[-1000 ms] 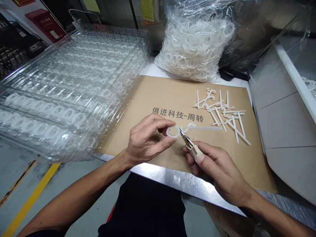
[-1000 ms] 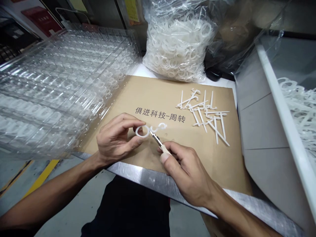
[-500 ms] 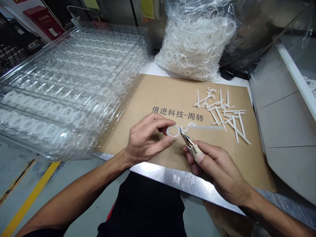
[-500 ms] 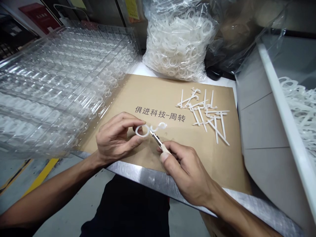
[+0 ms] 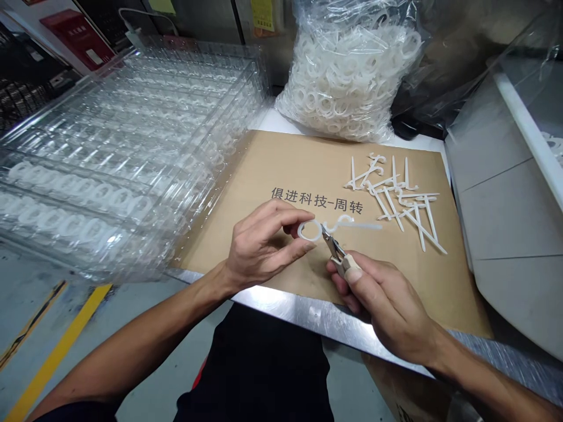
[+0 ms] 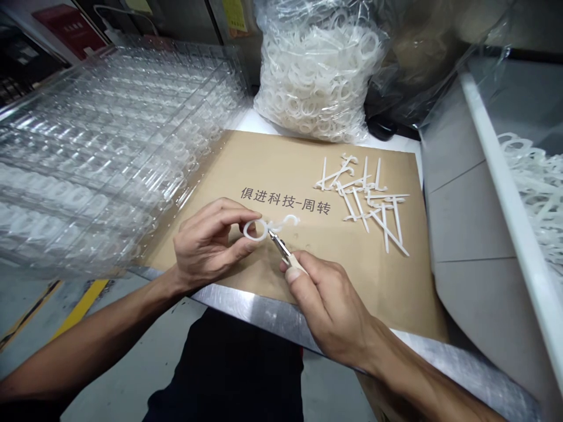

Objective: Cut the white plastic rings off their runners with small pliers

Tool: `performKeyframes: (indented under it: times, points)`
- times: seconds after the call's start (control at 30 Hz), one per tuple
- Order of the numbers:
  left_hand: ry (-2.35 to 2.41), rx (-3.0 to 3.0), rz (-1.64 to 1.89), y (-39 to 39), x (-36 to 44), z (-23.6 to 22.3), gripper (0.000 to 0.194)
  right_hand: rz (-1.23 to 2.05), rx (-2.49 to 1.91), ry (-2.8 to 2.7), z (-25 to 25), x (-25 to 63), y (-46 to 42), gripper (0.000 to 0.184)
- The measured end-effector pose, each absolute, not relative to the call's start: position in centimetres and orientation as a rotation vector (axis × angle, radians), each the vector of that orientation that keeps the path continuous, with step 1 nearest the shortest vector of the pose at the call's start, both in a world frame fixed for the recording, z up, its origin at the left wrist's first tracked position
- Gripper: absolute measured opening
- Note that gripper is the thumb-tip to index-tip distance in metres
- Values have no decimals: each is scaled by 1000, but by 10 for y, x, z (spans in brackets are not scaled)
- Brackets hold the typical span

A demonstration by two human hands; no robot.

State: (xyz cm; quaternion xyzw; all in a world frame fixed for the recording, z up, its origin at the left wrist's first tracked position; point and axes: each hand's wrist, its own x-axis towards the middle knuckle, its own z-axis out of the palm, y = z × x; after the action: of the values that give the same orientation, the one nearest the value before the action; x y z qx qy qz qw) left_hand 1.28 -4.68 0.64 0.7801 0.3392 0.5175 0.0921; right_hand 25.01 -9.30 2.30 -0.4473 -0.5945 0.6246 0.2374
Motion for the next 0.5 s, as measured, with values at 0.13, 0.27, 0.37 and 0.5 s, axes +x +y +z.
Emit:
performKeyframes:
  times: [0.13, 0.27, 0.37, 0.5]
  points:
    - [994, 2315, 1532, -47, 12, 6, 25, 1731, -1246, -1615, 19, 249, -92, 46]
    - [979, 2270, 1579, -46, 11, 4, 29, 1744, -1239, -1590, 16, 249, -90, 44]
    - [960, 2278, 1620, -45, 10, 3, 31, 1760, -1221, -1581, 16, 250, -89, 44]
    - [965, 2317, 1643, -45, 8, 2, 32, 1807, -1209, -1551, 15, 252, -90, 42]
